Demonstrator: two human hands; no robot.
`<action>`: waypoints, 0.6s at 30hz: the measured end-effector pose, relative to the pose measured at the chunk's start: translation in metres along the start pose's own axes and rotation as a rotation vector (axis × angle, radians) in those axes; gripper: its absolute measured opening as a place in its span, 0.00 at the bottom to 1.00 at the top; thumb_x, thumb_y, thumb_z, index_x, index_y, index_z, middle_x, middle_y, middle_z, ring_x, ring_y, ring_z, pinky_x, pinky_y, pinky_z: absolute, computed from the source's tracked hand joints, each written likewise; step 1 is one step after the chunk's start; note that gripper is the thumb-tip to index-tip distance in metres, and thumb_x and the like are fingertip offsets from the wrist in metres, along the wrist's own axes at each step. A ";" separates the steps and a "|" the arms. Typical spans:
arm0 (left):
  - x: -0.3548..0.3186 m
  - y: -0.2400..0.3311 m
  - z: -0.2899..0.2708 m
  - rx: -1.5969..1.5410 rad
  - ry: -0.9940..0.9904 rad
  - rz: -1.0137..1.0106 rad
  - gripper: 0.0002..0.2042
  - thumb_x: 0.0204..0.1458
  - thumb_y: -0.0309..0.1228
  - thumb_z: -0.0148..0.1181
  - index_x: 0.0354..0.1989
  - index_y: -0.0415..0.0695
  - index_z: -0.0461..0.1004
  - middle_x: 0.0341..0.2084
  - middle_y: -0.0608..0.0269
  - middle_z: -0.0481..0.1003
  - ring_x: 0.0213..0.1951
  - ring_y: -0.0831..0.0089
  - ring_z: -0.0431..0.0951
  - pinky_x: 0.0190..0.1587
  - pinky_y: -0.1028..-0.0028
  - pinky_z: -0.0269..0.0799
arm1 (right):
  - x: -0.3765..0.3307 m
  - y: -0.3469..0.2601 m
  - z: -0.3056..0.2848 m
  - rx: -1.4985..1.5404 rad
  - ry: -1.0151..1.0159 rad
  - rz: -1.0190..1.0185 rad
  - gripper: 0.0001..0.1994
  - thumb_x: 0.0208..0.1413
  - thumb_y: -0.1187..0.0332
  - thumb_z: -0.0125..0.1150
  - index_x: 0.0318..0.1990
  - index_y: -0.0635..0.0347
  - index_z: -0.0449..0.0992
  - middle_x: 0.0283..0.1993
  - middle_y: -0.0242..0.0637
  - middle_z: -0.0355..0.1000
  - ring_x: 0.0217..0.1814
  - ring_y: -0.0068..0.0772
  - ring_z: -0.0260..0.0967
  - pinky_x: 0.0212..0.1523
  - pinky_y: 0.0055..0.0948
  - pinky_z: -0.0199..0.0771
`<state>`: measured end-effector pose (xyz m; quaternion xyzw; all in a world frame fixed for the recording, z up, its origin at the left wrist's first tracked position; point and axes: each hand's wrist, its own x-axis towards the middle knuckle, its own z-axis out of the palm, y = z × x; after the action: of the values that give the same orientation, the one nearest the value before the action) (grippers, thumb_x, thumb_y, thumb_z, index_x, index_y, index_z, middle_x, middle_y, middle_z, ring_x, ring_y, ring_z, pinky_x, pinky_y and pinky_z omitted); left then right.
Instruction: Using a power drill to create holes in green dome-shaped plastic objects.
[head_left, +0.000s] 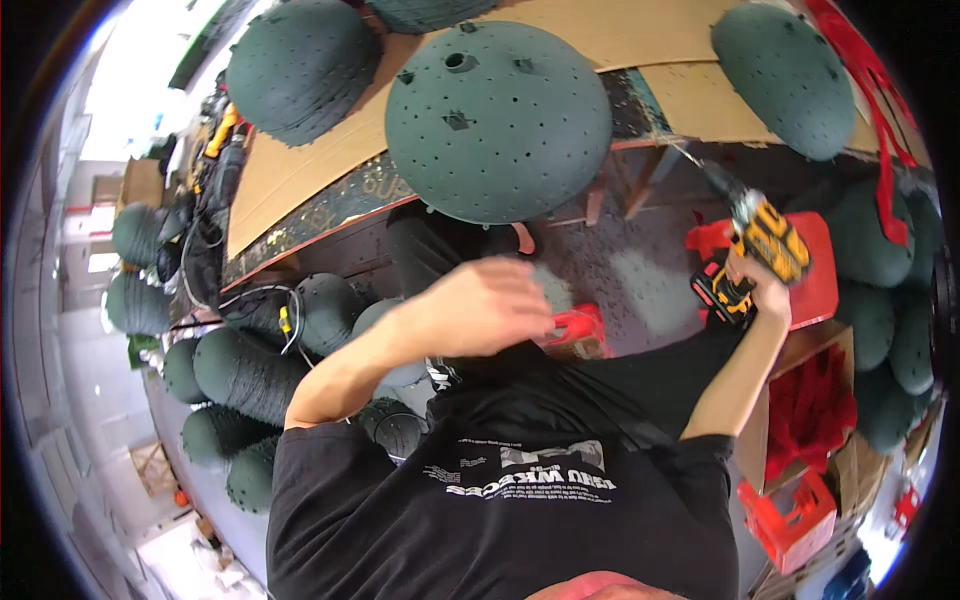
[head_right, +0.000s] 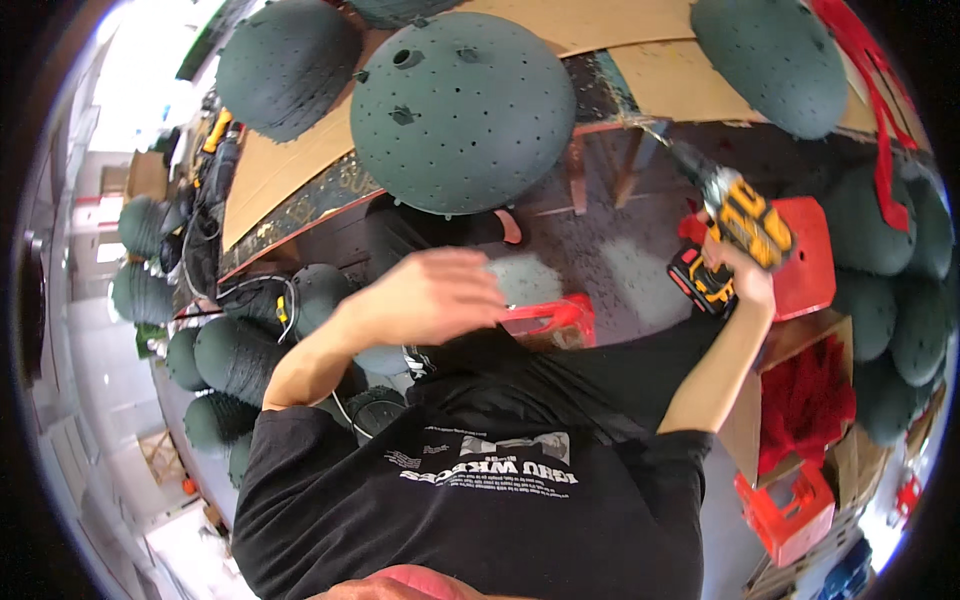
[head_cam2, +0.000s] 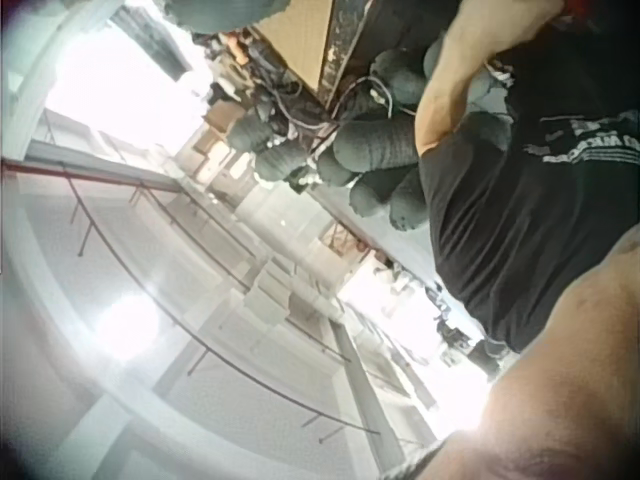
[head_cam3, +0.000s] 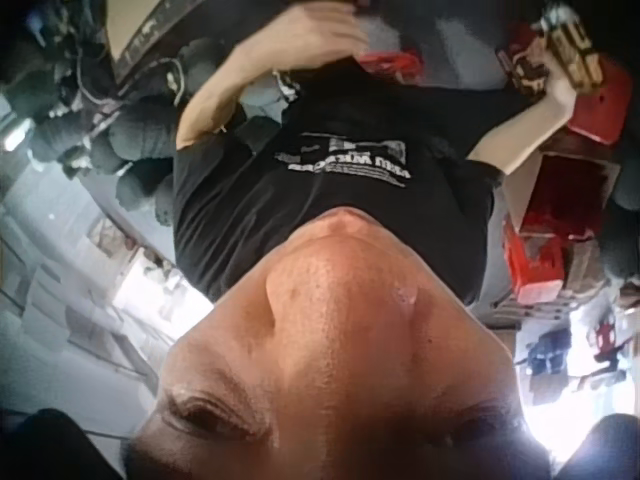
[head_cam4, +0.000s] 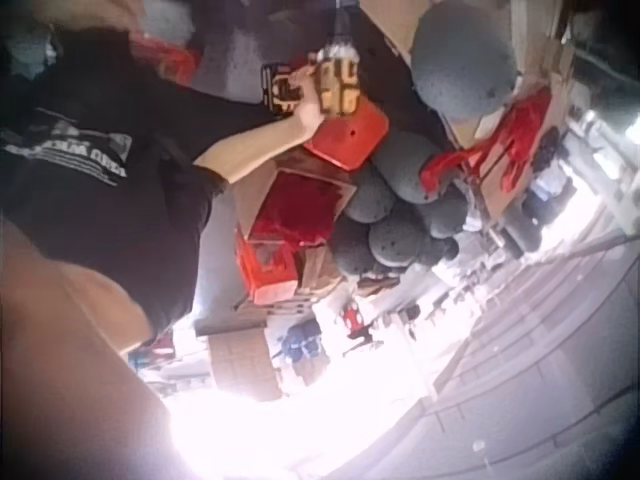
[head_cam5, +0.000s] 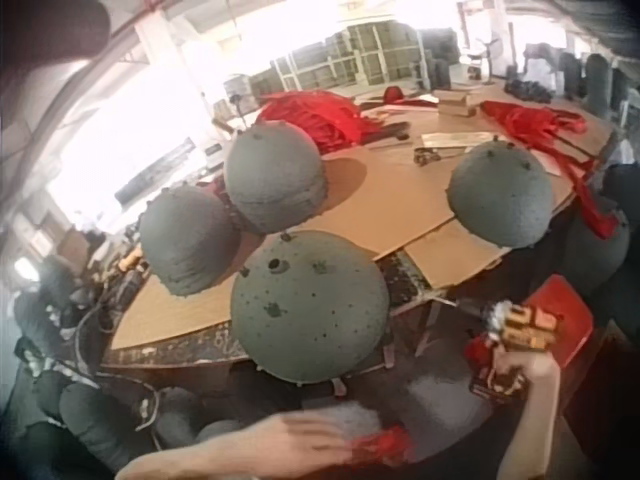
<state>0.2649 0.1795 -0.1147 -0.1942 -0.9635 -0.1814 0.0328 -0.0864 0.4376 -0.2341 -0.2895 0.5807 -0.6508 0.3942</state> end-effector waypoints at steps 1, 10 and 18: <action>0.008 -0.004 -0.028 0.056 0.135 -0.091 0.09 0.44 0.28 0.66 0.36 0.48 0.80 0.40 0.63 0.80 0.45 0.62 0.79 0.52 0.62 0.75 | -0.009 0.009 -0.015 -0.240 0.028 -0.079 0.11 0.47 0.78 0.62 0.40 0.64 0.76 0.27 0.32 0.70 0.29 0.26 0.69 0.32 0.26 0.69; 0.022 -0.092 -0.154 0.298 0.304 -0.616 0.08 0.62 0.29 0.56 0.45 0.43 0.78 0.40 0.63 0.73 0.40 0.69 0.75 0.45 0.72 0.70 | -0.023 0.116 -0.027 -0.473 0.008 -0.197 0.33 0.41 0.75 0.75 0.58 0.62 0.71 0.51 0.41 0.77 0.49 0.36 0.77 0.53 0.32 0.74; 0.036 -0.125 -0.122 0.421 0.237 -0.683 0.14 0.61 0.39 0.58 0.44 0.41 0.79 0.35 0.57 0.71 0.37 0.59 0.75 0.42 0.67 0.70 | 0.003 0.090 0.045 -1.223 -0.268 0.197 0.14 0.42 0.70 0.63 0.40 0.60 0.79 0.38 0.56 0.77 0.46 0.59 0.74 0.46 0.51 0.73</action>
<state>0.1826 0.0409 -0.0383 0.1694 -0.9782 -0.0021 0.1205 -0.0342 0.4104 -0.3154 -0.4865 0.8172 -0.1203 0.2848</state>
